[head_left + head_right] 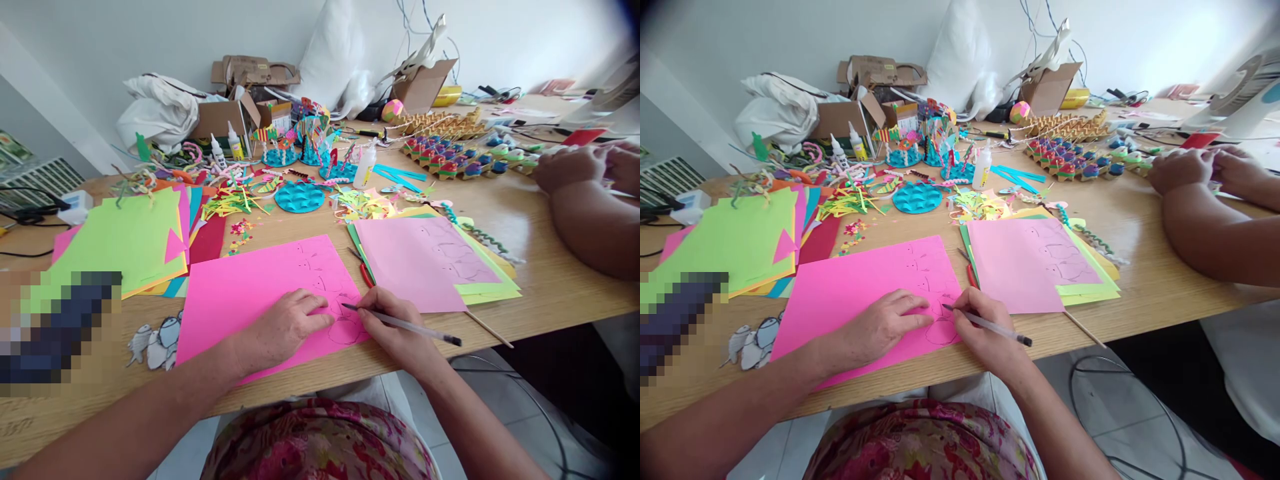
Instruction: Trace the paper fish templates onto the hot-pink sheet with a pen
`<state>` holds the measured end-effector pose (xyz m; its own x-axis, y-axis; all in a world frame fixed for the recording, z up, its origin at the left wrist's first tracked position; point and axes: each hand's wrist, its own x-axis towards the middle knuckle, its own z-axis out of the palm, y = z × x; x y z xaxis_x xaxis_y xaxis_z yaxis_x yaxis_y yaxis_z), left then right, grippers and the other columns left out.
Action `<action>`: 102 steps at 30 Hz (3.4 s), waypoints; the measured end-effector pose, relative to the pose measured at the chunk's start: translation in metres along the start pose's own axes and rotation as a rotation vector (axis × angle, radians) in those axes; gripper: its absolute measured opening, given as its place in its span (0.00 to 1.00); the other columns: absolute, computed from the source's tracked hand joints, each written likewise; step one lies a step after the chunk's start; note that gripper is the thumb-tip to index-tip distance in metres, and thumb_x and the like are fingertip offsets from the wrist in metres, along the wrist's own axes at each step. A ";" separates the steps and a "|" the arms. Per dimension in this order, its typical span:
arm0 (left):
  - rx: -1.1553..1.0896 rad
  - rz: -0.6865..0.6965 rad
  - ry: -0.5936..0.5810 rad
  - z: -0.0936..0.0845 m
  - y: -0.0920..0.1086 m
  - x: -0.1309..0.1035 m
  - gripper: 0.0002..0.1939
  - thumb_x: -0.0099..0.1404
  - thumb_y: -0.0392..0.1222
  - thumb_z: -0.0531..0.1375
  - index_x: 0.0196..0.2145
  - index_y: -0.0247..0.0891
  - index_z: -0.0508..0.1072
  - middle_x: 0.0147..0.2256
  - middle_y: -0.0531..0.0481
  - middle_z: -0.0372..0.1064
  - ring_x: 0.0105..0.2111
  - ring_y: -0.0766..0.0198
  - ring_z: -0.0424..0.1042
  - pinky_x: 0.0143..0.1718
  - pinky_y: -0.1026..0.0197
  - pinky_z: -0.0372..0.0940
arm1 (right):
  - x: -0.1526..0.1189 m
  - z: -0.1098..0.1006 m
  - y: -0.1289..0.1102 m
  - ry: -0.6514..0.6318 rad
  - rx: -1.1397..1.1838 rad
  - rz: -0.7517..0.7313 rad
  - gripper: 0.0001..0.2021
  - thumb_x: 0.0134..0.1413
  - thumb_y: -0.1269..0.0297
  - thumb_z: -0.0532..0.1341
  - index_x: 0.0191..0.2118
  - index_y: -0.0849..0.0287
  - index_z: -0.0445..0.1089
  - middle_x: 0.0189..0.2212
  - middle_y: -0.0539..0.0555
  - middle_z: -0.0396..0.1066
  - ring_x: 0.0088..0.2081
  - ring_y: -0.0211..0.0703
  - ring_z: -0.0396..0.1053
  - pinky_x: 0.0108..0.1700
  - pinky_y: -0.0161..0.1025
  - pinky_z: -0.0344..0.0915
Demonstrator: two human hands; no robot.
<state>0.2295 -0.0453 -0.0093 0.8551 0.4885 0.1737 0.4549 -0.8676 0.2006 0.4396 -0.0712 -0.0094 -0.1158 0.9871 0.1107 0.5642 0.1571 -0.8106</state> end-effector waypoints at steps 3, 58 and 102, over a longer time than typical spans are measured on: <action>0.001 -0.001 -0.005 0.000 0.000 0.000 0.15 0.66 0.32 0.48 0.48 0.38 0.67 0.47 0.46 0.63 0.44 0.59 0.60 0.45 0.57 0.60 | 0.002 0.002 -0.002 -0.024 -0.034 0.014 0.05 0.47 0.67 0.54 0.25 0.59 0.64 0.18 0.48 0.64 0.20 0.35 0.59 0.22 0.31 0.55; -0.058 0.004 -0.012 -0.002 -0.001 0.000 0.17 0.66 0.30 0.48 0.49 0.36 0.67 0.46 0.43 0.64 0.44 0.59 0.61 0.46 0.56 0.60 | 0.001 0.004 -0.005 -0.038 0.068 0.013 0.04 0.46 0.70 0.53 0.24 0.59 0.63 0.17 0.47 0.62 0.20 0.34 0.57 0.21 0.30 0.54; -0.058 0.005 0.002 -0.001 0.001 0.000 0.15 0.66 0.30 0.48 0.48 0.34 0.66 0.46 0.46 0.64 0.43 0.60 0.61 0.46 0.58 0.59 | 0.002 0.006 -0.004 -0.046 -0.028 -0.073 0.04 0.45 0.70 0.53 0.23 0.58 0.61 0.17 0.46 0.61 0.19 0.33 0.57 0.22 0.31 0.53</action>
<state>0.2297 -0.0458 -0.0078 0.8567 0.4844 0.1771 0.4353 -0.8632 0.2555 0.4321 -0.0700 -0.0089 -0.1951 0.9705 0.1419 0.5753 0.2303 -0.7848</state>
